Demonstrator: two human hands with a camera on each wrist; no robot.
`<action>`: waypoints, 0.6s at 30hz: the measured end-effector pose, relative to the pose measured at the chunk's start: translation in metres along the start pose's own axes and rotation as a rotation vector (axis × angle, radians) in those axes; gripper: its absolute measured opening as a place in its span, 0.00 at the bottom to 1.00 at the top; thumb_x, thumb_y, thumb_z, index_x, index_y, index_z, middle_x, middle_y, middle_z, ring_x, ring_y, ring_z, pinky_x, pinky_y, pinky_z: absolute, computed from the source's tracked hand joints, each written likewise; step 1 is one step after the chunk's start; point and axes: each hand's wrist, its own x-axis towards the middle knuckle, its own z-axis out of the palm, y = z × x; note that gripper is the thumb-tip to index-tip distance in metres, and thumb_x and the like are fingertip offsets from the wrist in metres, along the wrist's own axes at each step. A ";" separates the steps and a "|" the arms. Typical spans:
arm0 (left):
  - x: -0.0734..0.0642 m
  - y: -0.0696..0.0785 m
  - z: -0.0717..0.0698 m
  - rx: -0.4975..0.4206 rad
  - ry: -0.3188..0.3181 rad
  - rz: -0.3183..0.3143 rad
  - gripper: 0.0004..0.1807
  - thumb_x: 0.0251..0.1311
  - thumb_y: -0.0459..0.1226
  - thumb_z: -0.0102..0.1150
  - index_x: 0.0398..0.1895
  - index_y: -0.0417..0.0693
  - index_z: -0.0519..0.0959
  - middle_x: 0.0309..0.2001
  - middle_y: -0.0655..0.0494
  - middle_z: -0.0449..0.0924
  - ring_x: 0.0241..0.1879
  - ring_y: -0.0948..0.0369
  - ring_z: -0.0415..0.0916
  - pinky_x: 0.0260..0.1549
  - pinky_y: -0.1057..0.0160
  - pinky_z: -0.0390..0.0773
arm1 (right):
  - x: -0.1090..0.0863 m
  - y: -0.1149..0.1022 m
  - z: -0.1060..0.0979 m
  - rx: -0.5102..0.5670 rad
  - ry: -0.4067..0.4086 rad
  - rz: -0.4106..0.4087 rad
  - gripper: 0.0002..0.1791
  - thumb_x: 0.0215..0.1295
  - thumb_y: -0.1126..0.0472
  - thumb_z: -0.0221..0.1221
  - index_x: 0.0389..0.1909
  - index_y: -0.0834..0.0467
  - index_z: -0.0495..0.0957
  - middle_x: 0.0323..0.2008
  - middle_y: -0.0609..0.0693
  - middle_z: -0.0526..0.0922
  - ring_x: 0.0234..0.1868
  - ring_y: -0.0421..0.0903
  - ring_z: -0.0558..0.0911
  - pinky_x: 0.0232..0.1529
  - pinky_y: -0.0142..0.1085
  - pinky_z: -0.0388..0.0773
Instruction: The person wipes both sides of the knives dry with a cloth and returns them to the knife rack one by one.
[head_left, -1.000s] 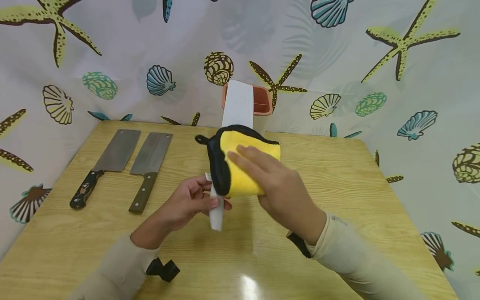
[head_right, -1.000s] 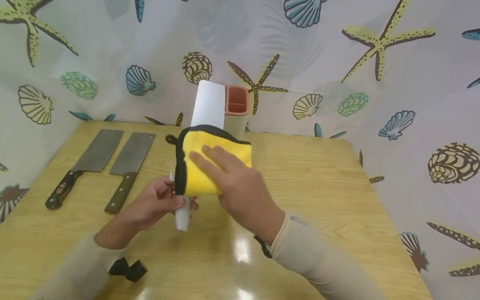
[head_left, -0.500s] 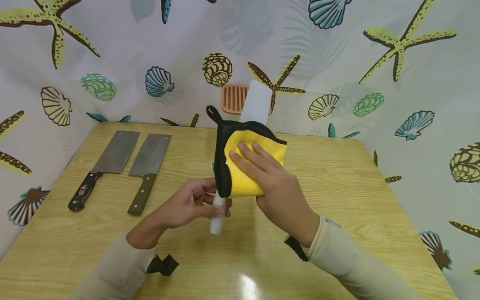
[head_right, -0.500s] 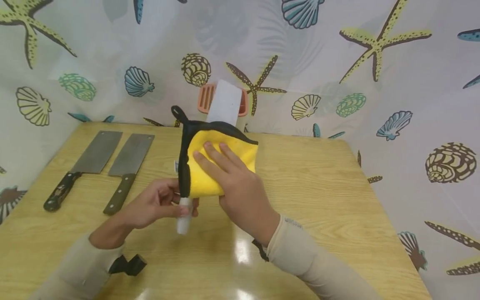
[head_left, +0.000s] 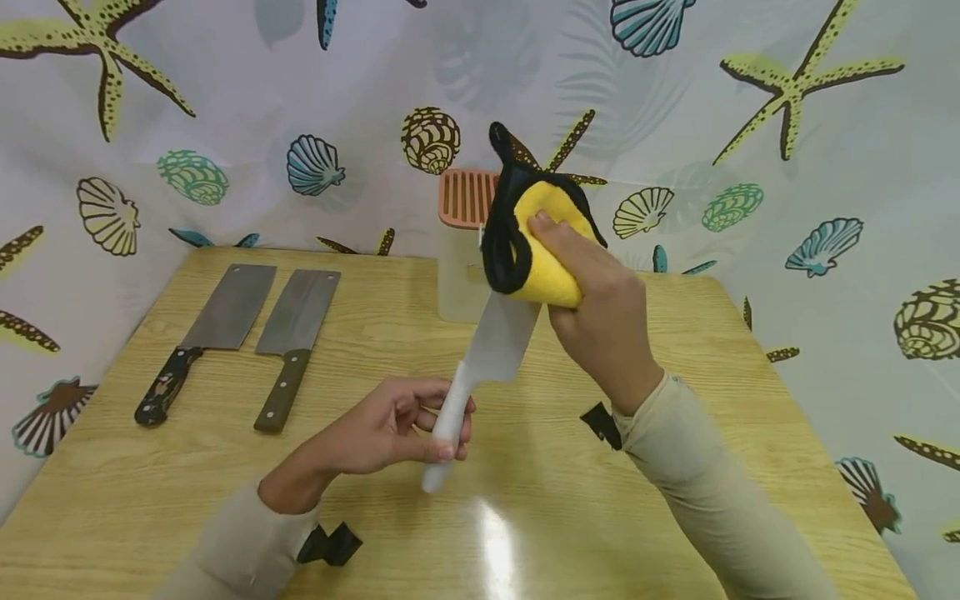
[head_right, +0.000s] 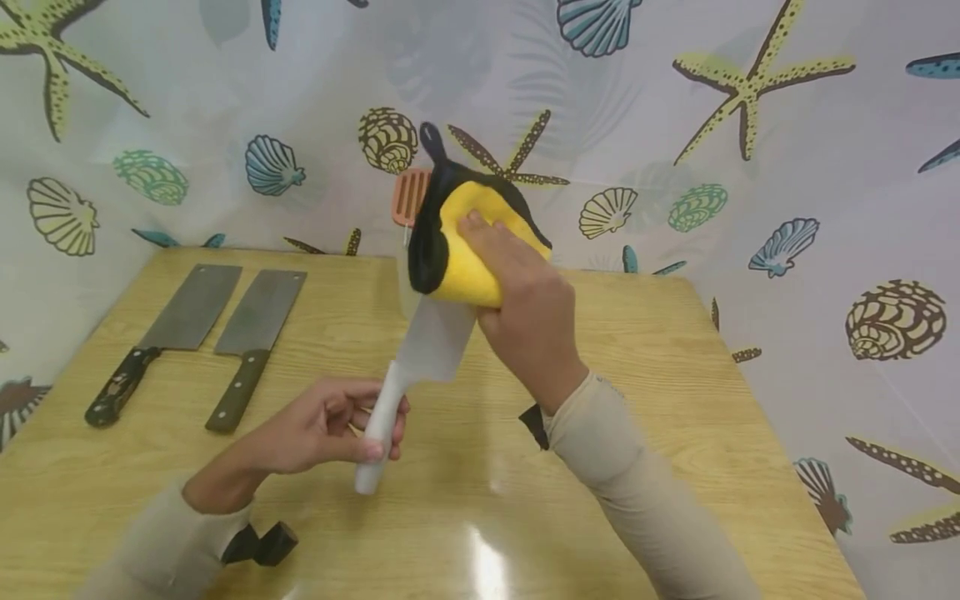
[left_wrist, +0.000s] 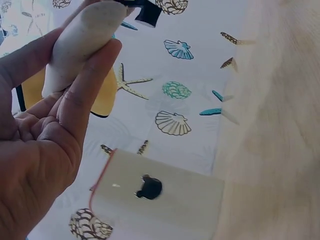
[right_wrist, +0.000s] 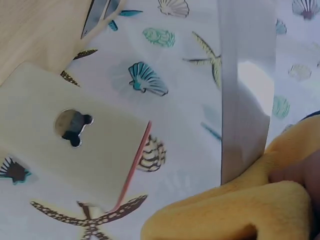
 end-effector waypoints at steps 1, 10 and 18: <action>0.000 -0.002 0.000 -0.011 -0.001 -0.003 0.18 0.63 0.26 0.61 0.52 0.23 0.69 0.42 0.54 0.81 0.42 0.63 0.86 0.46 0.49 0.86 | 0.004 0.007 0.001 0.023 0.025 0.030 0.26 0.62 0.76 0.57 0.61 0.57 0.79 0.56 0.56 0.85 0.54 0.54 0.86 0.56 0.46 0.82; -0.001 -0.019 0.002 -0.154 0.046 -0.067 0.22 0.63 0.26 0.61 0.55 0.20 0.65 0.43 0.58 0.83 0.43 0.63 0.86 0.52 0.57 0.84 | 0.024 0.048 -0.018 0.324 0.168 0.467 0.12 0.70 0.61 0.59 0.43 0.69 0.80 0.33 0.45 0.81 0.33 0.35 0.81 0.36 0.27 0.76; 0.007 -0.022 0.004 -0.246 0.052 -0.032 0.20 0.66 0.26 0.58 0.56 0.26 0.67 0.45 0.57 0.83 0.45 0.61 0.86 0.52 0.58 0.84 | -0.011 -0.013 -0.026 0.175 0.228 0.094 0.10 0.65 0.68 0.58 0.42 0.68 0.83 0.33 0.57 0.86 0.30 0.47 0.82 0.37 0.34 0.80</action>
